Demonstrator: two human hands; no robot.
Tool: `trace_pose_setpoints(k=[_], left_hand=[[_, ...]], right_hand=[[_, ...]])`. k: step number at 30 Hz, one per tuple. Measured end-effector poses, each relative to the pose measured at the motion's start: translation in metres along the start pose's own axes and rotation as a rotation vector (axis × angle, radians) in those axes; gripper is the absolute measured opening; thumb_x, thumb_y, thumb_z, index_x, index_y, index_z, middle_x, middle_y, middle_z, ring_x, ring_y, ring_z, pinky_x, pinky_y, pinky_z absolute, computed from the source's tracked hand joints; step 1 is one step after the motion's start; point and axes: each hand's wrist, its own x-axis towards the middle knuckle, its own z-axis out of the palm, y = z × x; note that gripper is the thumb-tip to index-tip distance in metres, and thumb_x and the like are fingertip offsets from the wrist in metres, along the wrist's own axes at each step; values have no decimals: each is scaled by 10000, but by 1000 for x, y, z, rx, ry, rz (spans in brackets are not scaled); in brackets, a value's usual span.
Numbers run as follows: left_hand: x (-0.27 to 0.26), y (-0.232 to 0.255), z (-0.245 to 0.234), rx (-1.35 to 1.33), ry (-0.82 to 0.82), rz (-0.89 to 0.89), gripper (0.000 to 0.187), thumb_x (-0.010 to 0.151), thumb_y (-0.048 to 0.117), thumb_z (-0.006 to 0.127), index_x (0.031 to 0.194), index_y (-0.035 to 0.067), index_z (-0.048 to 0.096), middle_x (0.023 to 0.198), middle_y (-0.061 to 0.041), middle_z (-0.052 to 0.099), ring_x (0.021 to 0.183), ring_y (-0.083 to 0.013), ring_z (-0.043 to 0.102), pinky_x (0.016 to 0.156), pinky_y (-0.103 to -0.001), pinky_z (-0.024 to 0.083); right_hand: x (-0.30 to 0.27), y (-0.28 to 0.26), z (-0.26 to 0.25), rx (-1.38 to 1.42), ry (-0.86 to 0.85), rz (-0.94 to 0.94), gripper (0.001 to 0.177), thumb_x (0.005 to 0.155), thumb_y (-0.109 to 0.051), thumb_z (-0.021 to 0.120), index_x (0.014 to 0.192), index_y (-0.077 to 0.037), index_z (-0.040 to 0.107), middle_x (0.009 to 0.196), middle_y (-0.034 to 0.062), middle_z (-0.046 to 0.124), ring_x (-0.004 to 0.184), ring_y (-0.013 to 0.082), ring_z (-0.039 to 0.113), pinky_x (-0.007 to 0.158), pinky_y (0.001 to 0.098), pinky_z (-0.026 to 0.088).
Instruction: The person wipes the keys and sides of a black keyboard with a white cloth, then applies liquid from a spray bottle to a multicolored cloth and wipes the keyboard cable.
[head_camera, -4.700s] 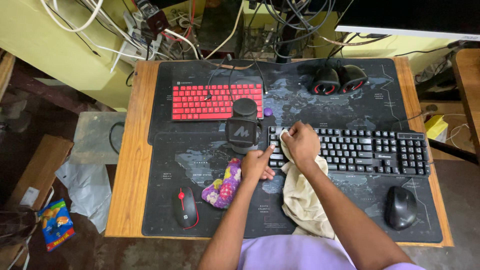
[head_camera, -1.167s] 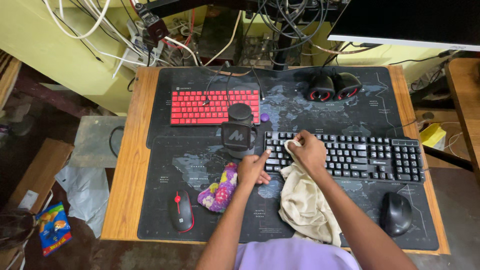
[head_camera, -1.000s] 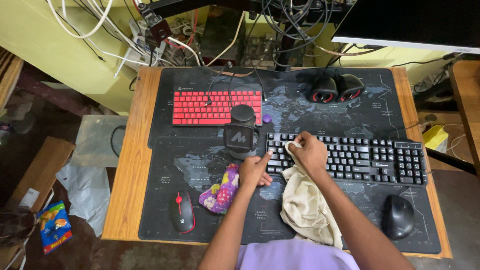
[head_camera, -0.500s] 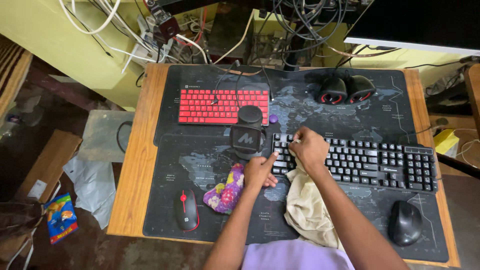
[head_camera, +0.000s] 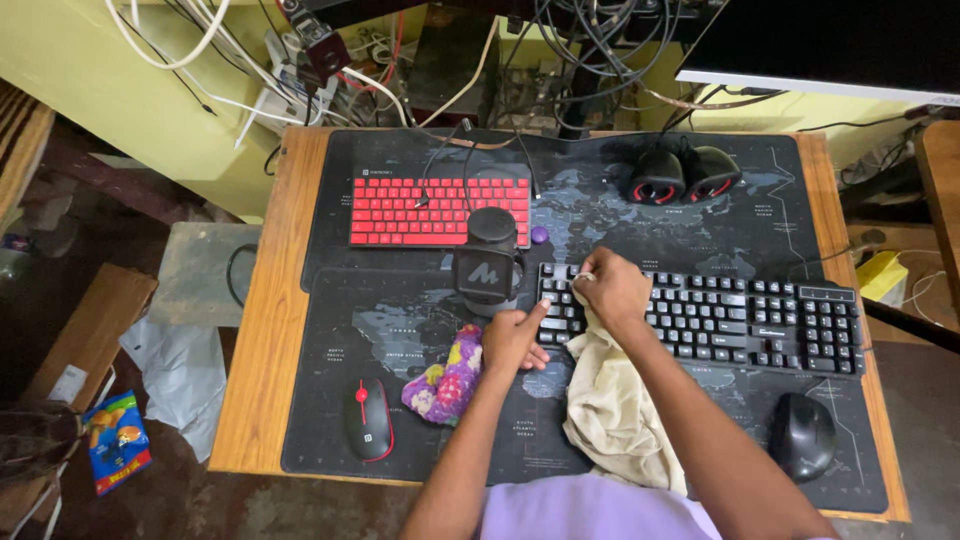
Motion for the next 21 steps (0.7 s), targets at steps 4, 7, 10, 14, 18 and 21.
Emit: trace_pose_setpoints(k=[4, 7, 10, 14, 18, 21], left_hand=[[-1, 0, 0, 6, 23, -3, 642, 910, 599, 665, 686, 1, 604, 590, -205, 707, 424, -223, 687, 327, -281, 458], [-1, 3, -1, 5, 1, -22, 634, 912, 601, 653, 697, 6, 606, 592, -202, 707, 422, -225, 684, 325, -281, 446], [-2, 3, 0, 9, 12, -20, 630, 907, 601, 660, 706, 5, 623, 594, -201, 710, 425, -226, 687, 329, -280, 456], [1, 3, 0, 22, 6, -24, 635, 902, 606, 665, 710, 2, 626, 595, -204, 709, 427, -228, 690, 331, -281, 465], [-1, 0, -1, 5, 0, -10, 654, 904, 613, 670, 706, -7, 603, 601, -211, 710, 432, -230, 694, 333, -281, 461], [0, 1, 0, -10, 3, -38, 631, 894, 614, 671, 722, 9, 617, 601, -218, 706, 432, -236, 688, 335, -285, 462]], right_hand=[[-5, 1, 0, -87, 110, -196, 264, 564, -285, 842, 782, -174, 744, 783, 91, 744, 776, 344, 711, 658, 493, 494], [-4, -5, -1, -71, 113, -175, 250, 580, -286, 830, 777, -164, 735, 775, 87, 733, 792, 340, 710, 662, 472, 498], [-5, -8, -5, -3, -33, 46, 220, 709, -320, 795, 819, -145, 720, 728, 75, 723, 756, 309, 720, 712, 450, 520], [-14, -2, 0, 114, 121, -87, 215, 784, -288, 766, 876, -109, 690, 745, 86, 716, 704, 292, 704, 673, 408, 504], [-11, 32, -5, 442, -30, 60, 170, 919, -232, 712, 985, -77, 686, 746, 94, 674, 678, 260, 615, 618, 384, 480], [-8, 57, -17, 1033, -29, 192, 179, 1011, -118, 563, 1097, -81, 715, 901, 1, 665, 752, 101, 582, 661, 307, 445]])
